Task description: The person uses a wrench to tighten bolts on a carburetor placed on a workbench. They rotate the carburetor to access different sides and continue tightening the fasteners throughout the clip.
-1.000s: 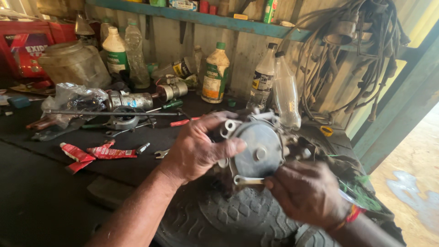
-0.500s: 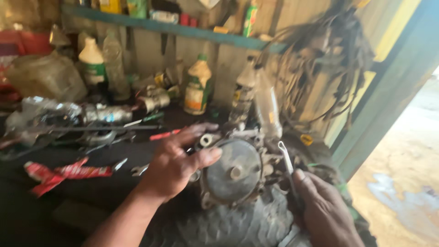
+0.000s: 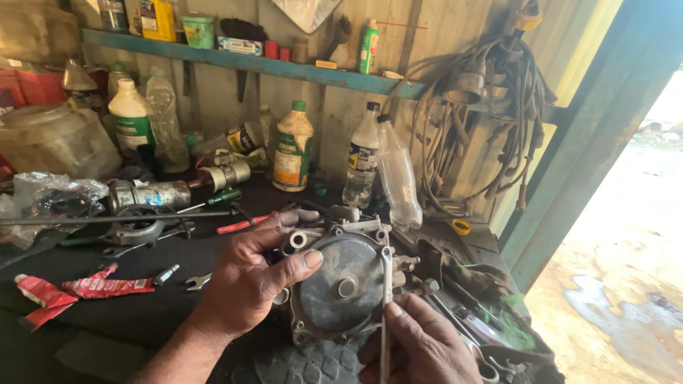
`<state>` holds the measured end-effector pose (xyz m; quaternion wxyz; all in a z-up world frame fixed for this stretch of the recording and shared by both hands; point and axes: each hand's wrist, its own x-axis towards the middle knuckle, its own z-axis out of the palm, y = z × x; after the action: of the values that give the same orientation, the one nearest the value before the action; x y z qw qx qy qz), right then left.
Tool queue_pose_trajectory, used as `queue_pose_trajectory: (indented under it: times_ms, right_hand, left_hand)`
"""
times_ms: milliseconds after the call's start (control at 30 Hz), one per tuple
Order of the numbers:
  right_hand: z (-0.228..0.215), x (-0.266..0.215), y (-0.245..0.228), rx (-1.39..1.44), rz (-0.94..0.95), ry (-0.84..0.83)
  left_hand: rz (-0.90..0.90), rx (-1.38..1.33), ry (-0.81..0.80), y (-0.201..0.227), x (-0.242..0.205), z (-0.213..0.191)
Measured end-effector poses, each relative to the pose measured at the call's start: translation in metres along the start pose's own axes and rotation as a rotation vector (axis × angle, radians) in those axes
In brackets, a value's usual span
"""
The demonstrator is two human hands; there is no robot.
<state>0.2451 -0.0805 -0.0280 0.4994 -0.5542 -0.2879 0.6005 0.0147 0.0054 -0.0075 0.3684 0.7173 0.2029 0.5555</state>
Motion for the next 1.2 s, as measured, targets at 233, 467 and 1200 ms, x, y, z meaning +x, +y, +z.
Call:
queue_pose_trajectory:
  times_ms: [233, 467, 1200]
  right_hand:
    - [-0.012, 0.014, -0.002, -0.11, -0.171, -0.012]
    - [0.003, 0.005, -0.001, -0.223, -0.293, 0.265]
    - [-0.004, 0.017, 0.013, -0.079, -0.372, 0.24]
  left_hand:
    - [-0.072, -0.032, 0.016, 0.002, 0.001, -0.001]
    - [-0.042, -0.02, 0.002, -0.001, -0.001, -0.001]
    - [0.018, 0.05, 0.043, 0.004, -0.003, 0.004]
